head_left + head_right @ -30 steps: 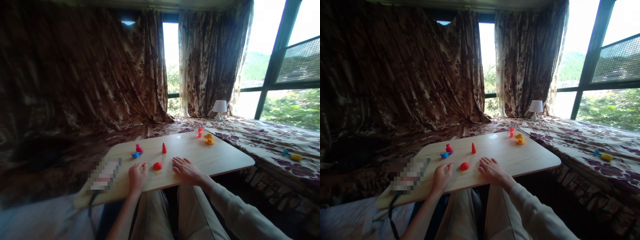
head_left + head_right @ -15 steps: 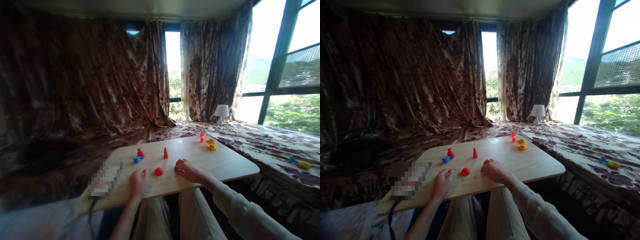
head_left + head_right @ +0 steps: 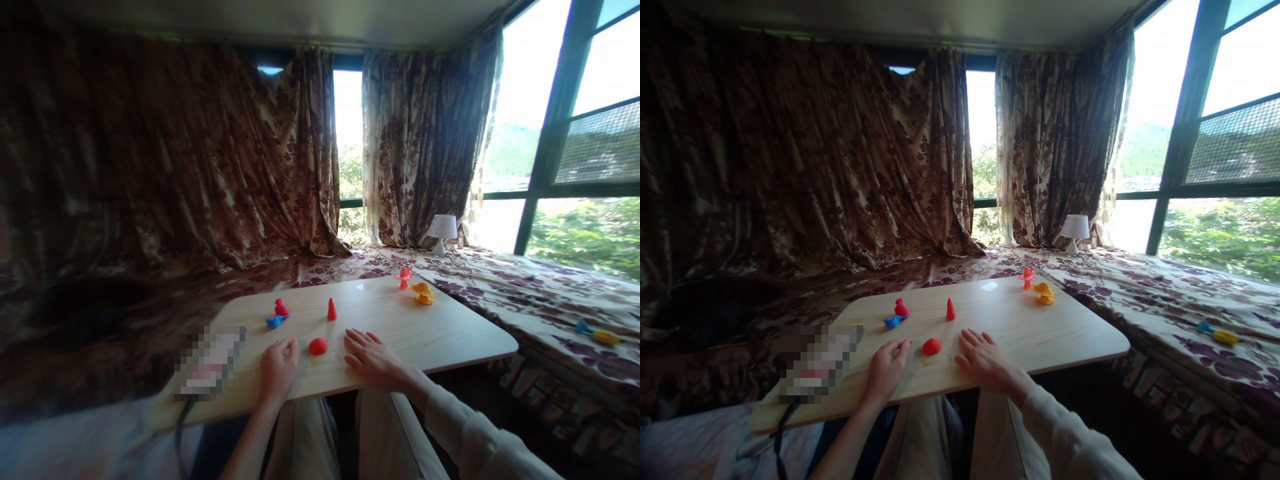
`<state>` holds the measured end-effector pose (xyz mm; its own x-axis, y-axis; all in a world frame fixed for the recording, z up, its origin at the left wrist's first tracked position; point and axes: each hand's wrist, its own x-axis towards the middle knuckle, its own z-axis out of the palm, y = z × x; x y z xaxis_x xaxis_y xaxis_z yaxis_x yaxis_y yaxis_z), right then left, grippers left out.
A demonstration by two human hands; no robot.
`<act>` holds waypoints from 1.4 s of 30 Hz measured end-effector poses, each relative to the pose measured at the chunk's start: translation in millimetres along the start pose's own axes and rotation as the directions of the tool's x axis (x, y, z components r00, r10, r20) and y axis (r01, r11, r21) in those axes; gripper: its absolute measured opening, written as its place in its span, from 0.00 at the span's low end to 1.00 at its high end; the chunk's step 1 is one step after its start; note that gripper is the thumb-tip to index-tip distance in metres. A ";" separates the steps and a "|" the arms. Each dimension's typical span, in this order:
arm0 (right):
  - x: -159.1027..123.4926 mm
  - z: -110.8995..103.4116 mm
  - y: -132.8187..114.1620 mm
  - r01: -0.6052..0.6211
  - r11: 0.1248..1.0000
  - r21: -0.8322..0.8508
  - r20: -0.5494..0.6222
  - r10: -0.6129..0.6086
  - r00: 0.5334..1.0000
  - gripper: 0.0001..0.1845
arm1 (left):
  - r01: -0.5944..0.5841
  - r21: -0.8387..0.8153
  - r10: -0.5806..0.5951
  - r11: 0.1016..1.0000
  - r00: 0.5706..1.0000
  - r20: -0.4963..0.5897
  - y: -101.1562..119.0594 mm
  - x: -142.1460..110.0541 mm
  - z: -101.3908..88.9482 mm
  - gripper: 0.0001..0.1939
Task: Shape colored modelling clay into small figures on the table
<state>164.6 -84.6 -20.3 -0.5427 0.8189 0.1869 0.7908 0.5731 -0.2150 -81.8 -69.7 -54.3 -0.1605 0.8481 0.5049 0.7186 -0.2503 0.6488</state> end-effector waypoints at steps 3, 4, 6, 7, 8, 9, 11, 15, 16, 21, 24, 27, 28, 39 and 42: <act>-29.4 5.5 -8.0 -0.023 1.000 -0.010 0.024 0.023 0.999 0.32 | 0.001 -0.008 -0.001 1.000 1.000 0.007 -0.4 -0.1 0.8 0.14; -36.0 5.6 -9.5 -0.032 0.999 -0.015 0.030 0.032 0.999 0.34 | 0.003 -0.007 -0.003 1.000 1.000 0.011 -0.4 -0.2 1.2 0.14; -38.2 4.4 -11.2 -0.051 0.998 -0.023 0.039 0.052 0.998 0.36 | 0.006 0.001 -0.006 1.000 1.000 0.019 0.4 -0.6 1.9 0.15; -33.9 3.9 -11.7 -0.062 0.998 -0.027 0.039 0.063 0.997 0.36 | 0.004 0.007 -0.004 1.000 1.000 0.022 1.2 -0.9 1.9 0.15; -27.1 3.7 -12.1 -0.073 0.997 -0.030 0.037 0.075 0.997 0.37 | -0.001 0.013 0.000 1.000 1.000 0.026 2.3 -1.2 1.7 0.15; -19.5 3.8 -12.6 -0.083 0.996 -0.032 0.032 0.084 0.996 0.37 | -0.008 0.018 0.007 1.000 1.000 0.029 3.5 -1.4 1.2 0.16; -8.5 4.6 -14.4 -0.096 0.995 -0.035 0.018 0.096 0.995 0.37 | -0.025 0.028 0.024 0.999 0.999 0.034 5.7 -1.6 0.0 0.15; -22.2 8.4 -20.2 -0.095 0.995 -0.040 0.011 0.095 0.995 0.36 | -0.035 0.039 0.034 0.999 0.999 0.043 7.0 -1.3 -0.5 0.15; -28.7 9.4 -21.3 -0.096 0.995 -0.040 0.011 0.097 0.995 0.37 | -0.031 0.040 0.029 0.999 0.998 0.046 6.9 -1.2 -0.2 0.15; -16.4 11.3 -18.1 -0.138 0.990 -0.038 0.003 0.138 0.990 0.35 | -0.002 0.048 -0.001 0.999 0.998 0.055 8.9 -2.0 0.2 0.14; 5.9 10.9 -15.5 -0.153 0.987 -0.040 -0.007 0.153 0.988 0.34 | 0.008 0.044 -0.010 0.999 0.999 0.048 10.5 -2.5 -2.3 0.14; -4.1 12.3 -19.9 -0.144 0.988 -0.049 0.000 0.144 0.990 0.33 | 0.014 0.023 -0.015 1.000 0.999 0.041 10.5 -2.3 -3.6 0.14; -13.8 13.4 -22.3 -0.139 0.989 -0.053 0.009 0.140 0.990 0.33 | 0.017 0.011 -0.017 1.000 0.999 0.040 10.2 -2.1 -3.4 0.14; 10.5 5.5 -20.9 -0.186 0.980 -0.069 0.025 0.188 0.982 0.34 | 0.078 -0.099 -0.072 0.992 0.995 0.070 10.6 -1.9 -4.8 0.13; -14.5 7.6 -28.4 -0.167 0.983 -0.082 0.055 0.172 0.984 0.34 | 0.099 -0.126 -0.090 0.987 0.993 0.078 9.8 -1.1 -4.2 0.13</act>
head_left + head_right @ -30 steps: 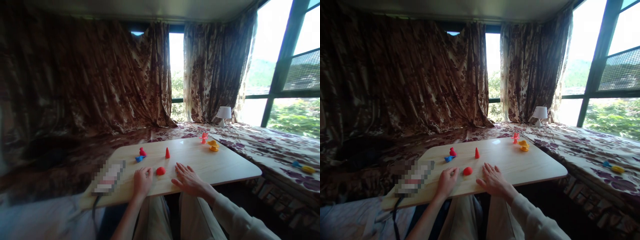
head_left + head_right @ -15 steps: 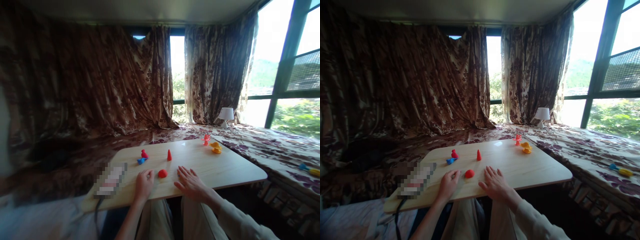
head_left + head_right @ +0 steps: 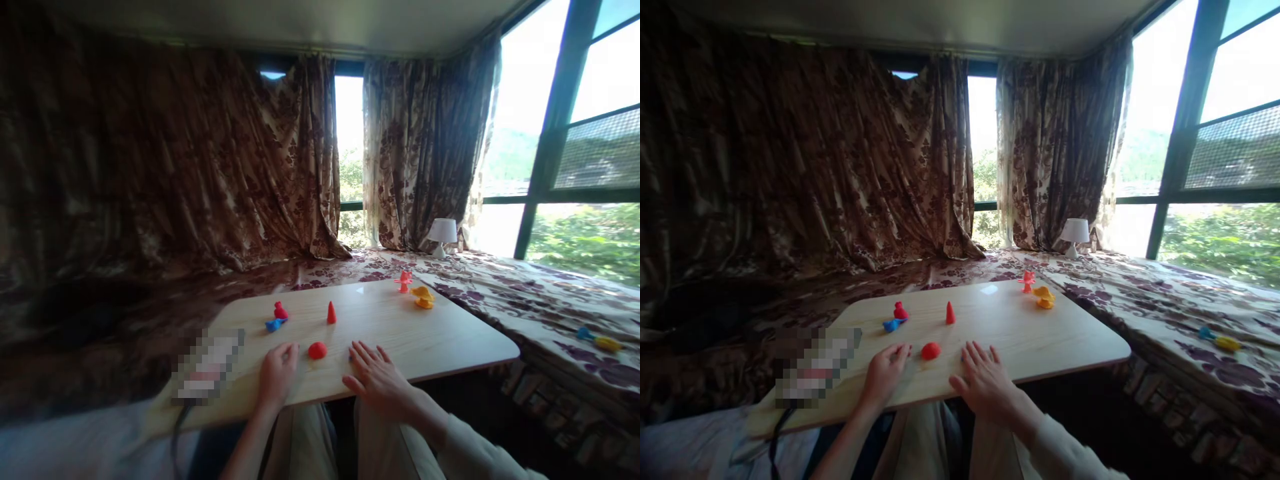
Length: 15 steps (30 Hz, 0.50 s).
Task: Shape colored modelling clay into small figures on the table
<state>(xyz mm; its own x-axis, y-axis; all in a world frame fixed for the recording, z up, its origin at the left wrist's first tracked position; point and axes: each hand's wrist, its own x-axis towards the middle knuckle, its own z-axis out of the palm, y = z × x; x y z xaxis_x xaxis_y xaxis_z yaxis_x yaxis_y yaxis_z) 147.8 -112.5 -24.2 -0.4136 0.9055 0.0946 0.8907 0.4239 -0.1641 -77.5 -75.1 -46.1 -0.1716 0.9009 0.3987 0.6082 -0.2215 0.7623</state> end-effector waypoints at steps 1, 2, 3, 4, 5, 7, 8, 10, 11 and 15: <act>-11.6 1.9 -1.0 0.006 1.000 -0.003 0.010 -0.005 1.000 0.35 | 0.007 -0.007 -0.007 1.000 1.000 0.003 -0.2 0.2 0.6 0.13; -21.1 3.5 -1.8 0.008 1.000 -0.005 0.020 -0.007 1.000 0.35 | 0.015 -0.013 -0.015 1.000 1.000 0.007 -0.3 0.3 1.2 0.13; -26.5 4.4 -2.2 0.006 1.000 -0.006 0.027 -0.005 1.000 0.35 | 0.023 -0.016 -0.023 1.000 1.000 0.010 -0.1 0.2 1.7 0.13; -26.8 4.5 -2.2 0.000 1.000 -0.005 0.031 0.000 1.000 0.35 | 0.030 -0.016 -0.030 0.999 0.999 0.012 0.2 0.1 1.9 0.13; -21.9 4.0 -1.7 -0.008 1.000 -0.003 0.032 0.008 0.999 0.34 | 0.037 -0.015 -0.037 0.999 0.999 0.014 0.7 -0.2 1.9 0.14; -1.0 1.4 0.1 -0.027 1.000 0.003 0.024 0.027 0.999 0.34 | 0.044 -0.010 -0.044 0.999 0.999 0.013 2.1 -0.8 0.6 0.14; 10.9 -0.5 0.9 -0.035 0.999 0.006 0.018 0.035 0.999 0.34 | 0.045 -0.008 -0.045 0.999 0.999 0.012 2.8 -1.1 -0.3 0.14; 27.3 -4.4 1.5 -0.038 0.999 0.010 0.006 0.038 0.999 0.33 | 0.045 -0.010 -0.045 0.999 0.999 0.010 3.4 -1.2 -2.1 0.14; 28.6 -5.6 1.2 -0.032 0.999 0.010 0.003 0.032 0.999 0.33 | 0.043 -0.013 -0.043 0.999 0.999 0.010 3.3 -1.1 -2.5 0.14; -7.8 -2.2 -1.9 0.011 1.000 0.005 0.022 -0.012 1.000 0.33 | 0.042 -0.032 -0.042 0.999 0.999 0.021 1.0 -0.5 -1.1 0.13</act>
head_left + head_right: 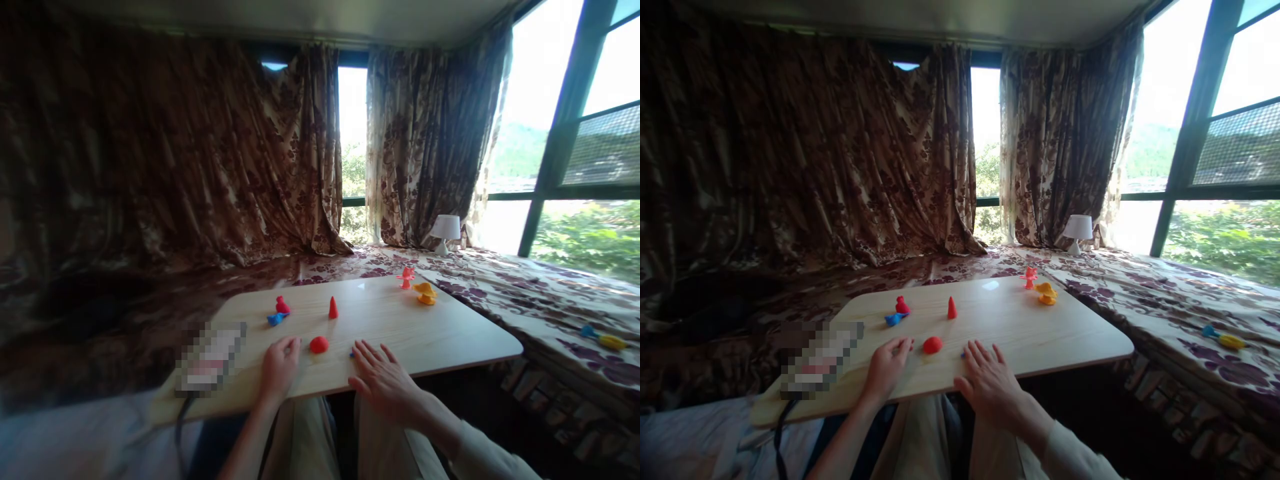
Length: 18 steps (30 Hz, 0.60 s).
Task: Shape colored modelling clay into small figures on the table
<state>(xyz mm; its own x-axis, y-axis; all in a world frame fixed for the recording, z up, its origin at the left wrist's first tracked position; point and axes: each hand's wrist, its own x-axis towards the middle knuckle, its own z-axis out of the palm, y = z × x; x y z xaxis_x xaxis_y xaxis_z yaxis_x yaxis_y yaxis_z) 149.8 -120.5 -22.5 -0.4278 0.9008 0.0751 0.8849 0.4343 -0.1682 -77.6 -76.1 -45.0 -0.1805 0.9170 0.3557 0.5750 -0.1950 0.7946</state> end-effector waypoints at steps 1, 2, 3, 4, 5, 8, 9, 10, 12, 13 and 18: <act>-11.2 1.6 -0.9 0.005 1.000 0.000 0.006 -0.005 1.000 0.34 | 0.003 -0.002 -0.003 1.000 1.000 0.003 -0.3 -0.1 0.6 0.14; -19.2 2.7 -1.6 0.007 1.000 0.001 0.012 -0.007 1.000 0.35 | 0.006 -0.003 -0.006 1.000 1.000 0.006 -0.4 -0.3 1.1 0.14; -22.5 3.1 -1.9 0.005 1.000 0.003 0.015 -0.005 1.000 0.35 | 0.010 -0.002 -0.010 1.000 1.000 0.007 0.0 -0.6 1.4 0.14; -20.6 2.9 -1.7 0.001 1.000 0.006 0.015 -0.001 1.000 0.36 | 0.014 0.002 -0.014 1.000 1.000 0.007 0.7 -0.9 1.3 0.14; -13.8 2.3 -0.8 -0.004 1.000 0.009 0.013 0.004 1.000 0.36 | 0.017 0.006 -0.017 1.000 1.000 0.006 1.8 -1.3 1.0 0.14; 21.6 -2.4 3.4 -0.026 1.000 0.016 -0.010 0.027 1.000 0.33 | 0.017 0.018 -0.017 1.000 1.000 0.003 5.3 -1.9 -1.2 0.14; 32.1 -4.2 4.4 -0.035 0.999 0.016 -0.018 0.035 0.999 0.33 | 0.014 0.020 -0.014 1.000 1.000 0.003 5.9 -1.7 -1.9 0.14; 38.9 -5.4 4.9 -0.042 0.999 0.015 -0.025 0.042 0.999 0.33 | 0.011 0.021 -0.011 1.000 1.000 0.005 6.0 -1.5 -2.4 0.14; 38.1 -4.8 4.0 -0.041 0.999 0.010 -0.026 0.041 0.999 0.33 | 0.006 0.018 -0.007 1.000 1.000 0.005 4.9 -0.7 -2.5 0.13; 30.6 -2.9 2.8 -0.033 0.999 0.008 -0.020 0.033 0.999 0.33 | 0.006 0.016 -0.006 1.000 1.000 0.005 3.9 -0.4 -2.1 0.13; -17.3 6.3 -3.0 -0.006 1.000 0.007 0.019 0.006 1.000 0.39 | 0.017 0.008 -0.017 1.000 1.000 0.002 -0.1 -0.3 0.6 0.14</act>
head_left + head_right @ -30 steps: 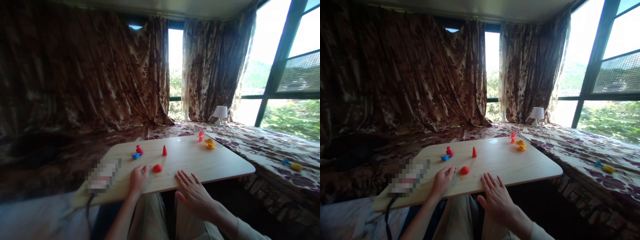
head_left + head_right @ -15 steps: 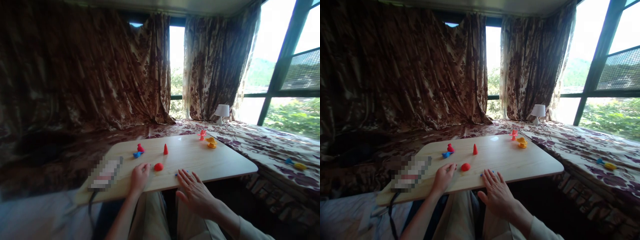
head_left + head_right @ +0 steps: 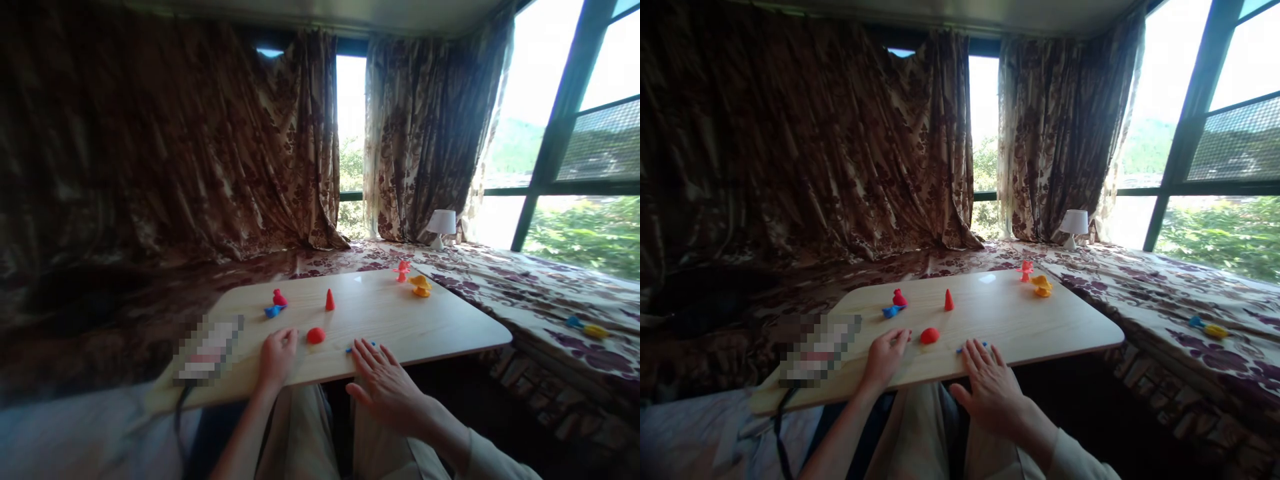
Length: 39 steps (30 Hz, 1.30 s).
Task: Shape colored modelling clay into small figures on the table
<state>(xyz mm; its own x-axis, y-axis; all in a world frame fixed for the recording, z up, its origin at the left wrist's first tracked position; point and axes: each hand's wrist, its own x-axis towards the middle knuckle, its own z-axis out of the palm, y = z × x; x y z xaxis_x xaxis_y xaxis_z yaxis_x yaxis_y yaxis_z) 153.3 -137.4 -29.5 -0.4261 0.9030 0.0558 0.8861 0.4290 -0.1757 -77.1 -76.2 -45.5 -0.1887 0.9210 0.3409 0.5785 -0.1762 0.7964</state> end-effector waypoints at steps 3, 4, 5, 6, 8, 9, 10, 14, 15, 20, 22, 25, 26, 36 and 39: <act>13.1 -2.4 1.3 -0.010 1.000 0.003 -0.005 0.010 1.000 0.38 | -0.001 0.001 0.001 1.000 1.000 -0.005 1.5 -0.8 -0.2 0.14; 23.8 -4.4 2.4 -0.015 1.000 0.004 -0.011 0.015 1.000 0.38 | -0.005 0.002 0.005 1.000 1.000 -0.006 2.3 -1.0 -0.6 0.14; 34.9 -6.8 3.6 -0.020 1.000 0.006 -0.020 0.020 1.000 0.37 | -0.012 0.002 0.012 1.000 1.000 -0.007 3.1 -1.1 -1.1 0.14; 44.4 -9.1 4.6 -0.024 1.000 0.006 -0.030 0.024 0.999 0.36 | -0.018 0.002 0.018 1.000 1.000 -0.008 3.6 -1.0 -1.6 0.13; 52.4 -11.7 5.3 -0.021 1.000 0.005 -0.046 0.021 0.999 0.35 | -0.028 -0.001 0.028 1.000 1.000 -0.008 3.7 -0.5 -2.1 0.13; 49.4 -11.2 5.0 -0.013 1.000 0.004 -0.049 0.013 0.999 0.35 | -0.030 -0.005 0.030 1.000 1.000 -0.008 3.3 -0.3 -2.0 0.13; 42.2 -9.6 4.3 0.000 1.000 0.004 -0.048 0.000 0.999 0.35 | -0.030 -0.010 0.030 0.999 1.000 -0.009 2.7 -0.3 -1.8 0.13; 1.3 -0.6 0.8 0.041 0.999 0.011 -0.027 -0.040 0.999 0.37 | -0.020 -0.027 0.020 0.999 1.000 -0.009 1.5 -1.1 -0.3 0.13; -2.8 0.4 0.4 0.043 0.999 0.014 -0.025 -0.042 0.999 0.38 | -0.017 -0.028 0.017 0.999 1.000 -0.010 1.6 -1.4 -0.1 0.13; 32.5 -4.5 3.0 0.029 0.999 0.022 -0.045 -0.028 0.999 0.34 | -0.014 -0.022 0.013 1.000 1.000 -0.022 4.4 -2.4 -1.5 0.13; 46.2 -6.7 3.5 0.024 0.999 0.021 -0.061 -0.023 0.998 0.33 | -0.016 -0.021 0.015 1.000 1.000 -0.025 4.7 -2.4 -2.2 0.13; 37.3 -2.6 2.4 0.046 0.999 0.023 -0.057 -0.045 0.997 0.33 | -0.019 -0.030 0.018 0.999 1.000 -0.021 3.8 -2.3 -1.9 0.13; 28.7 0.1 1.9 0.059 0.998 0.025 -0.050 -0.057 0.997 0.34 | -0.017 -0.034 0.016 0.999 1.000 -0.018 3.3 -2.3 -1.5 0.13; 51.0 -4.5 4.5 0.053 0.998 0.035 -0.059 -0.051 0.997 0.33 | -0.008 -0.039 0.007 0.999 1.000 -0.027 5.1 -3.3 -2.7 0.13; 39.4 -0.9 3.5 0.080 0.996 0.033 -0.059 -0.078 0.995 0.33 | -0.017 -0.045 0.016 0.999 1.000 -0.021 3.9 -2.7 -2.6 0.12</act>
<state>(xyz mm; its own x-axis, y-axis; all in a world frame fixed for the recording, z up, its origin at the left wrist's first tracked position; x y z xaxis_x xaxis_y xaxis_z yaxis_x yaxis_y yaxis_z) 139.8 -100.2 -27.1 -0.4822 0.8668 0.1271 0.8427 0.4986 -0.2032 -76.4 -80.2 -42.0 -0.1961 0.9106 0.3638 0.5452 -0.2072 0.8123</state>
